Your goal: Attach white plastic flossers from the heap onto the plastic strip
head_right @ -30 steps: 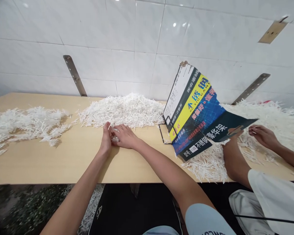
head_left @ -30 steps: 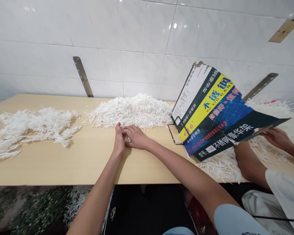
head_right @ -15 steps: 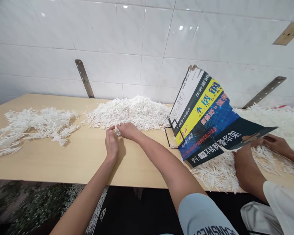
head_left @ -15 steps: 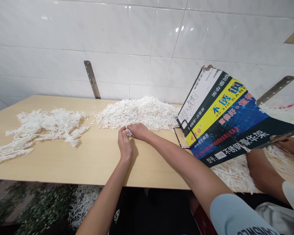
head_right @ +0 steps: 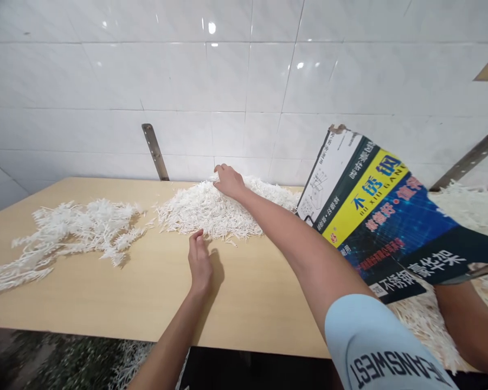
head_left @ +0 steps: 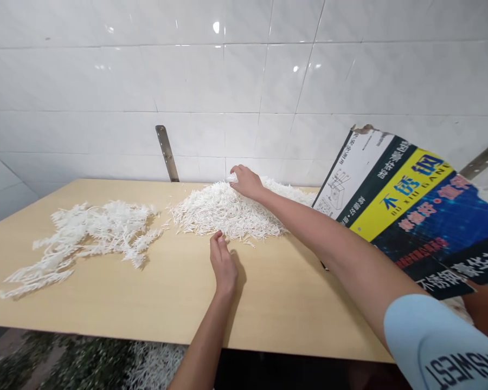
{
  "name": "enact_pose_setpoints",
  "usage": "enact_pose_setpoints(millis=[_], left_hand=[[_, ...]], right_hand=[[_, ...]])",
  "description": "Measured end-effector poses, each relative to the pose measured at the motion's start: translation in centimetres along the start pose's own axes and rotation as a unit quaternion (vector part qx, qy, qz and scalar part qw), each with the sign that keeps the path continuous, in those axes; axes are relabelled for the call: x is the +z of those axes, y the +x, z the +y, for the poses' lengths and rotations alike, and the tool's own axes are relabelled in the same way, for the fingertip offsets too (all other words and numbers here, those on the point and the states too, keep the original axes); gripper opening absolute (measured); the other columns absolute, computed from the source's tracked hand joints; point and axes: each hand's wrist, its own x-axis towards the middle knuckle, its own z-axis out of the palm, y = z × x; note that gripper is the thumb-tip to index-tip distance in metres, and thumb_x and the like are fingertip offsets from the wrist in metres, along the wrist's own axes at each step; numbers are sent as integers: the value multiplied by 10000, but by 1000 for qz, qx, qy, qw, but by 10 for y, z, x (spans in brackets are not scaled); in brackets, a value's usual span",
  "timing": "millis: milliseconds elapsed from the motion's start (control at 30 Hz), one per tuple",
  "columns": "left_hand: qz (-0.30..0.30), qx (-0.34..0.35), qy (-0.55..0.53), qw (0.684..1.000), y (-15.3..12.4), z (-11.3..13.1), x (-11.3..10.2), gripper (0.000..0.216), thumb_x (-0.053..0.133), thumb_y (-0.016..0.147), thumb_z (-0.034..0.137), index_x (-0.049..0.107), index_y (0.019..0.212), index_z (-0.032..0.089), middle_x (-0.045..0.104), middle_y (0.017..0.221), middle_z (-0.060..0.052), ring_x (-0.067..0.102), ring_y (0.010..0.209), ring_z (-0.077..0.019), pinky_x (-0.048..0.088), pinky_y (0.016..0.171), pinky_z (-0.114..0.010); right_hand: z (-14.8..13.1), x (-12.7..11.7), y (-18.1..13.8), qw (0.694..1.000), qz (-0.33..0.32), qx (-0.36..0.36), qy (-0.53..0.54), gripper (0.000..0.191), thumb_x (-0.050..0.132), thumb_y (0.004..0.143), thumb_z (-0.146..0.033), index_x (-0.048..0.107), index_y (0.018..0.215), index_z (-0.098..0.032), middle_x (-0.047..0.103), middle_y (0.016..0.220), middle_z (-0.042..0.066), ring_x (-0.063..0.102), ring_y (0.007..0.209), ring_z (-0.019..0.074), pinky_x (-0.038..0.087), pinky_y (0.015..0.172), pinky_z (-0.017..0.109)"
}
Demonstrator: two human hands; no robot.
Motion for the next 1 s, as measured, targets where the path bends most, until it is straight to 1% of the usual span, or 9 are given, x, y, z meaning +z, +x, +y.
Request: enact_pose_setpoints(millis=[267,400,533,633,733,800,867,933,1000], left_hand=[[-10,8,-33,999,-1,-4,0,419,295,1065,498,556,1307,277,532,1512,-93,485,1432,-246,466,1097,-416],[9,10,-53,998,-1,-3,2,463,188,1075,449,503,1365,272,503,1550,-95,451,1472,-206,438,1155,-417],[27,11,-91,995,0,-5,2,467,196,1071,455,526,1336,258,524,1537,-108,443,1482,-196,384,1217,-414],[19,12,-99,995,2,-7,1,452,229,1067,473,547,1293,245,529,1539,-111,478,1456,-200,400,1205,-409],[36,12,-96,995,5,-10,-1,504,191,1068,488,527,1338,227,511,1557,-131,479,1463,-204,413,1193,-407],[59,6,-98,993,8,-13,-1,575,123,1067,497,478,1422,216,488,1575,-149,445,1496,-207,433,1177,-403],[79,1,-120,990,12,-17,-1,612,85,1063,502,431,1480,218,472,1589,-156,411,1523,-212,455,1159,-408],[95,-1,-156,983,15,-20,-3,606,84,1059,501,415,1494,237,469,1596,-146,404,1529,-218,466,1154,-431],[105,-3,-188,976,17,-22,-6,604,78,1055,500,411,1492,249,466,1601,-146,411,1525,-227,471,1153,-455]], right_hand=[[13,10,23,995,-44,-36,84,489,711,822,-344,641,1291,-221,688,1301,48,615,1183,262,471,997,385],[14,6,26,996,28,-15,83,285,525,952,-282,726,1138,-201,750,1171,62,638,1122,258,452,1004,402],[13,2,28,999,19,41,14,527,310,1067,-442,757,1011,-169,747,1037,141,651,1033,302,469,964,463],[12,-1,33,999,-9,34,-29,581,254,1070,-479,739,1148,-168,679,1271,194,559,1239,390,397,1054,612],[3,-7,30,998,17,30,-44,490,368,1030,-376,589,1410,-161,459,1572,197,338,1461,448,219,1146,734],[-14,-10,11,997,74,19,-22,474,423,981,-278,568,1407,-131,448,1578,196,324,1478,423,233,1174,689],[-38,-9,-26,992,114,15,55,393,392,961,-206,643,1256,-136,628,1368,180,520,1320,345,416,1096,552],[-65,1,-78,981,51,48,182,319,377,953,-200,687,1026,-178,739,971,109,683,936,253,549,874,426],[-83,17,-131,936,-108,90,324,282,391,909,-180,667,856,-195,684,689,36,655,623,183,546,623,317]])
